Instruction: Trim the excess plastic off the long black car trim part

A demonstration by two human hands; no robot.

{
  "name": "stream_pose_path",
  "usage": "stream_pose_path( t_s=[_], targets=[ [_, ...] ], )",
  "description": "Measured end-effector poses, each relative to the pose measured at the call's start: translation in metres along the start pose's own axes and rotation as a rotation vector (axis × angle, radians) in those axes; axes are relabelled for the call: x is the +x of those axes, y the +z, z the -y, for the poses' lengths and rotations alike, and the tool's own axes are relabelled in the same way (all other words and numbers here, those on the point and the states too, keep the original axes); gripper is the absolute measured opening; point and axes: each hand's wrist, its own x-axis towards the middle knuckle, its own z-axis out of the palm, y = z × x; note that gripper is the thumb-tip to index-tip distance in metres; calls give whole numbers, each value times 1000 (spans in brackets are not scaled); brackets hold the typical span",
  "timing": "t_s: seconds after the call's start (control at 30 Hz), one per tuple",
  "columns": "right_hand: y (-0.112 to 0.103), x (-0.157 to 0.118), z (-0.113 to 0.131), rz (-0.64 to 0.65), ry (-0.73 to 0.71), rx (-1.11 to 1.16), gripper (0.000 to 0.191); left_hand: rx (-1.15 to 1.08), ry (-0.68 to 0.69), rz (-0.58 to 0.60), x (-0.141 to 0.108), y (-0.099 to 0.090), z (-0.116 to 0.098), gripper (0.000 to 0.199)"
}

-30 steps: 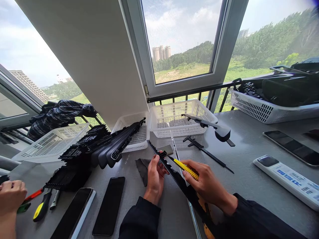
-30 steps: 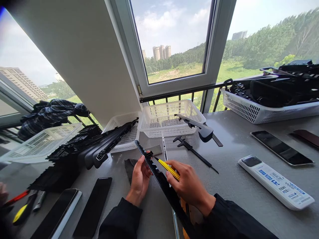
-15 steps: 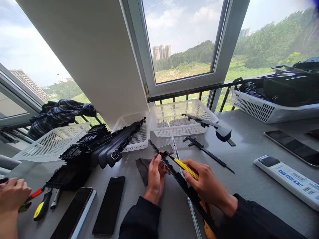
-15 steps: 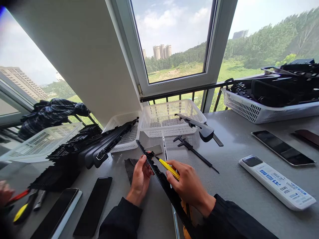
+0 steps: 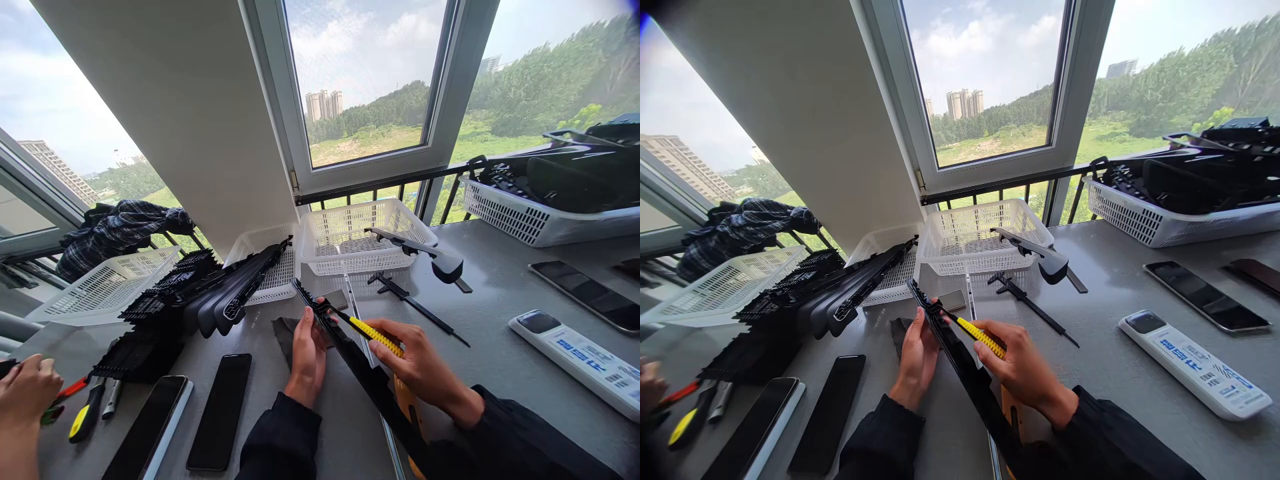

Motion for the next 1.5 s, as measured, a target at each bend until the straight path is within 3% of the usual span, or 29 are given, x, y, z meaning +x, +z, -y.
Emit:
stream_pose_path(
  t_s=[0.17, 0.3, 0.6, 1.1, 1.3, 1.5],
  targets=[
    [-4, 1, -4, 20, -39, -28, 31, 8, 12, -14, 2, -3, 1, 67],
    [-5, 2, -4, 65, -43, -47, 32, 59, -102, 41, 4, -7, 6, 72],
    [-5, -1, -7, 68, -44, -136, 31, -5, -182, 90, 6, -8, 7, 64],
    [-2, -6, -4, 207, -97, -176, 38, -23, -154, 134, 13, -14, 2, 57],
    [-4, -4, 0, 252, -127, -196, 24, -34, -155, 136, 15, -14, 1, 59],
    [-6, -3, -3, 210, -97, -113, 21, -65, -170, 142, 14, -13, 1, 60]
  ],
)
